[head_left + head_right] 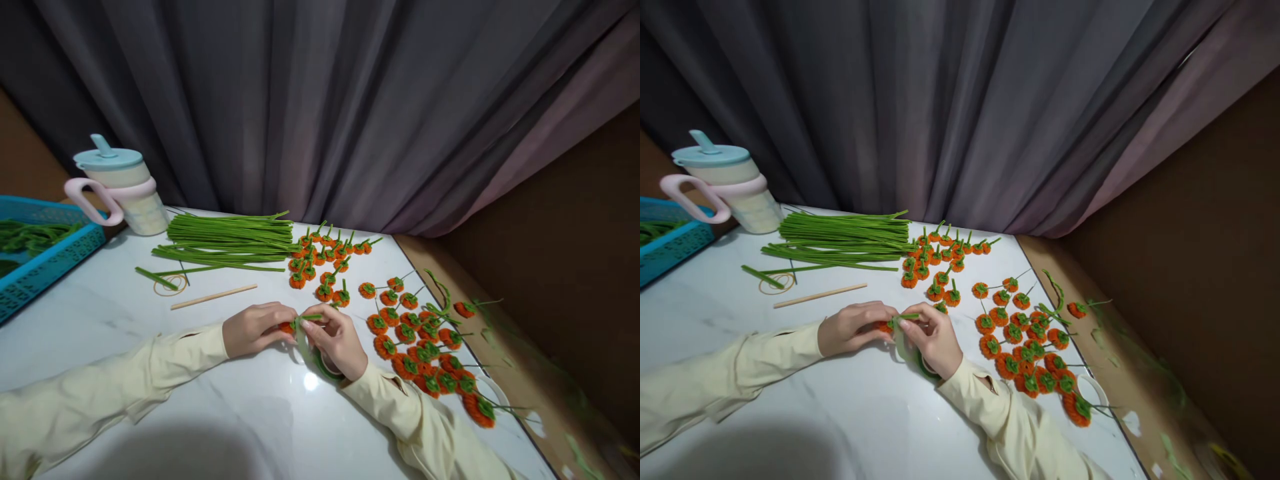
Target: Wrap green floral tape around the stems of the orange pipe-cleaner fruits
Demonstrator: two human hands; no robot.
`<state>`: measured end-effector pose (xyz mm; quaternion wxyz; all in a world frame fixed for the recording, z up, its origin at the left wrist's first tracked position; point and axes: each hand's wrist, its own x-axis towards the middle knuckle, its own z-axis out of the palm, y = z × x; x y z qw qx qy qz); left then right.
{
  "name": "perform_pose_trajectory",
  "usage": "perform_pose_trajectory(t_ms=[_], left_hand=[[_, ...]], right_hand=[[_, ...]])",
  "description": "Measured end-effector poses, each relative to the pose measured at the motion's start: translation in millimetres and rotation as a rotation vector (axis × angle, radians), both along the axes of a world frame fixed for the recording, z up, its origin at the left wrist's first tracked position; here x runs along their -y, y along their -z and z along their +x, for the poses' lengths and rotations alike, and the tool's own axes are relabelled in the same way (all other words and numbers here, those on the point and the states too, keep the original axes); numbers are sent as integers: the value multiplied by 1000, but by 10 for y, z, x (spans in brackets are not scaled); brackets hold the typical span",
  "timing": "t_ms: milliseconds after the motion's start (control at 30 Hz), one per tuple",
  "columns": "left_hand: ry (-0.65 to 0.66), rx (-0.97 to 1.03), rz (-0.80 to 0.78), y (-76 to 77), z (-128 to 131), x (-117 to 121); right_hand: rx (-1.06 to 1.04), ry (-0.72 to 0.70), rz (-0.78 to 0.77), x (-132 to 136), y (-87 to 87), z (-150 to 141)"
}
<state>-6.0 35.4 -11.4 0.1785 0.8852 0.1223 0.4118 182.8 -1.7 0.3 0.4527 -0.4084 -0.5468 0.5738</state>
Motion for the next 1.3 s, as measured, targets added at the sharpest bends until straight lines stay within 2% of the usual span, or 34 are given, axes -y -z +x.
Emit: perform_pose_trajectory(t_ms=[267, 600, 800, 1167, 1233, 1300], left_hand=[[28, -10, -5, 5, -1, -1], [49, 4, 1, 9, -4, -3], [11, -17, 16, -17, 0, 1], [-6, 3, 64, 4, -10, -4], [-15, 0, 70, 1, -12, -2], [-18, 4, 65, -4, -13, 2]], right_hand=[[109, 36, 106, 16, 0, -6], [161, 60, 158, 20, 30, -10], [233, 86, 194, 32, 23, 0], [85, 22, 155, 32, 31, -9], [80, 28, 187, 46, 20, -14], [159, 45, 284, 66, 6, -13]])
